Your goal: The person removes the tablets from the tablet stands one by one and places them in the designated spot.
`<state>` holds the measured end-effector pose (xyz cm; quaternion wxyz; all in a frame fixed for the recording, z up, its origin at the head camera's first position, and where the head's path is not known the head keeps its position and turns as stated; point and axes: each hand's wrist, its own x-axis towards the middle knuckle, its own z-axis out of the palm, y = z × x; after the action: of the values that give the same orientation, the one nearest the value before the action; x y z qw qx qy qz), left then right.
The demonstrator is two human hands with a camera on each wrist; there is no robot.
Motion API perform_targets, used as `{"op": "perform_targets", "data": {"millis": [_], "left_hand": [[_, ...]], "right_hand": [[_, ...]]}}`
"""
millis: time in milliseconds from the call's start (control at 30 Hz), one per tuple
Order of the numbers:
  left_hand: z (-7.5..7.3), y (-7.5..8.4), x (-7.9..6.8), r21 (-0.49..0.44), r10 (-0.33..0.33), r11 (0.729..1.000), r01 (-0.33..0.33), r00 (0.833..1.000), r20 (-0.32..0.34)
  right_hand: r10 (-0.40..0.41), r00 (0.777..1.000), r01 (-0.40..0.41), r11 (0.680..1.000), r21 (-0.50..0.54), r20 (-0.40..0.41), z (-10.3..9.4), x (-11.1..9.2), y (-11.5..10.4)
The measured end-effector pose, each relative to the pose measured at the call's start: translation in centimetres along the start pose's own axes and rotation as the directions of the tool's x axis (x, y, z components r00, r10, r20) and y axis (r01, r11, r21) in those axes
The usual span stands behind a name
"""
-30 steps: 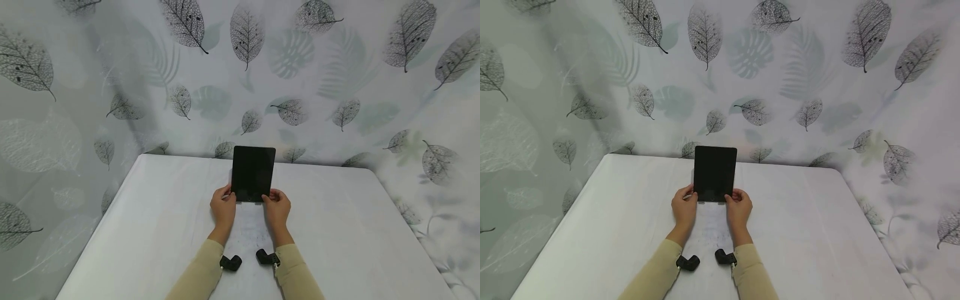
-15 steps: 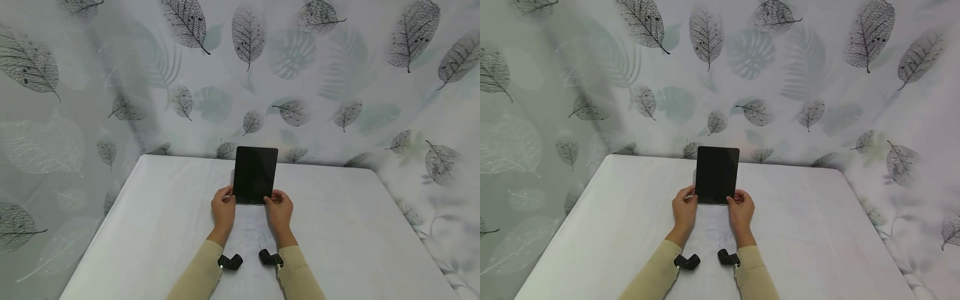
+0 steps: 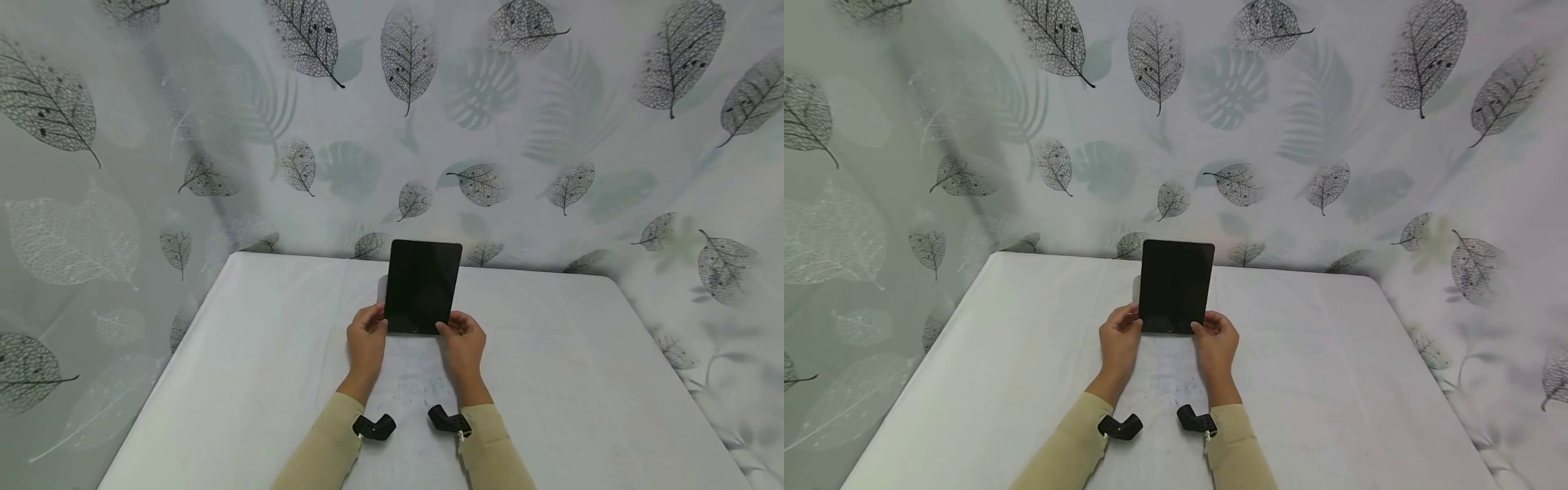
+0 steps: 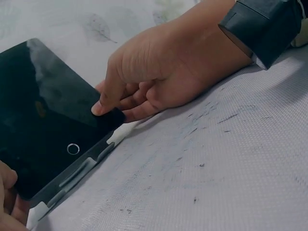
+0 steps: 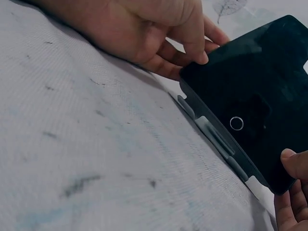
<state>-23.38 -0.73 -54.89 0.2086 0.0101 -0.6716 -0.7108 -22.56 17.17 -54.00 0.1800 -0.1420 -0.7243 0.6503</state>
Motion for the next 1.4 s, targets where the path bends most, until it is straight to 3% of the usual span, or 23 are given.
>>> {"op": "perform_targets", "data": {"millis": [267,500,600,667,767,833,933,1000,1100,1300,1400], "left_hand": [[-0.2,-0.1,0.1,-0.083,-0.029,0.996,0.034,0.997,0.065],[-0.1,0.5,-0.1,-0.08,-0.068,0.994,0.075,0.994,0.086],[0.1,0.6,-0.4,-0.045,-0.031,0.998,0.035,0.996,0.087],[0.3,0.6,-0.8,0.003,0.06,0.998,-0.061,0.993,0.106],[0.6,0.5,-1.1,0.089,0.232,0.964,-0.249,0.958,0.169],[0.8,0.3,-1.3,0.128,0.334,0.921,-0.367,0.916,0.221],[1.1,0.1,-1.4,0.156,0.422,0.865,-0.477,0.859,0.29],[1.2,0.1,-1.5,0.163,0.454,0.838,-0.521,0.831,0.322],[1.4,0.1,-1.6,0.162,0.472,0.819,-0.55,0.807,0.356],[2.4,0.4,-2.1,0.159,0.503,0.777,-0.609,0.753,0.424],[3.0,0.6,-2.4,0.172,0.497,0.766,-0.619,0.74,0.454]], "right_hand": [[0.015,1.0,-0.017,0.989,0.146,0.02,-0.4,0.6,0.0],[0.041,0.998,-0.049,0.975,0.215,0.04,-0.8,0.9,0.1],[0.021,0.999,-0.033,0.968,0.251,0.05,-1.1,0.9,0.2],[0.01,0.999,-0.024,0.964,0.263,0.054,-1.4,1.0,0.2],[0.01,0.999,-0.024,0.958,0.287,0.051,-2.1,1.2,0.2],[0.022,0.999,-0.036,0.945,0.324,0.049,-2.7,1.4,0.2],[0.043,0.997,-0.064,0.923,0.379,0.065,-3.7,1.7,0.1],[0.059,0.994,-0.09,0.909,0.407,0.086,-4.3,1.9,0.0],[0.082,0.99,-0.124,0.896,0.426,0.118,-5.1,2.1,-0.1],[0.129,0.985,-0.164,0.902,0.399,0.112,-6.9,2.6,-0.2],[0.15,0.983,-0.18,0.889,0.42,0.102,-7.7,2.8,-0.2]]}}
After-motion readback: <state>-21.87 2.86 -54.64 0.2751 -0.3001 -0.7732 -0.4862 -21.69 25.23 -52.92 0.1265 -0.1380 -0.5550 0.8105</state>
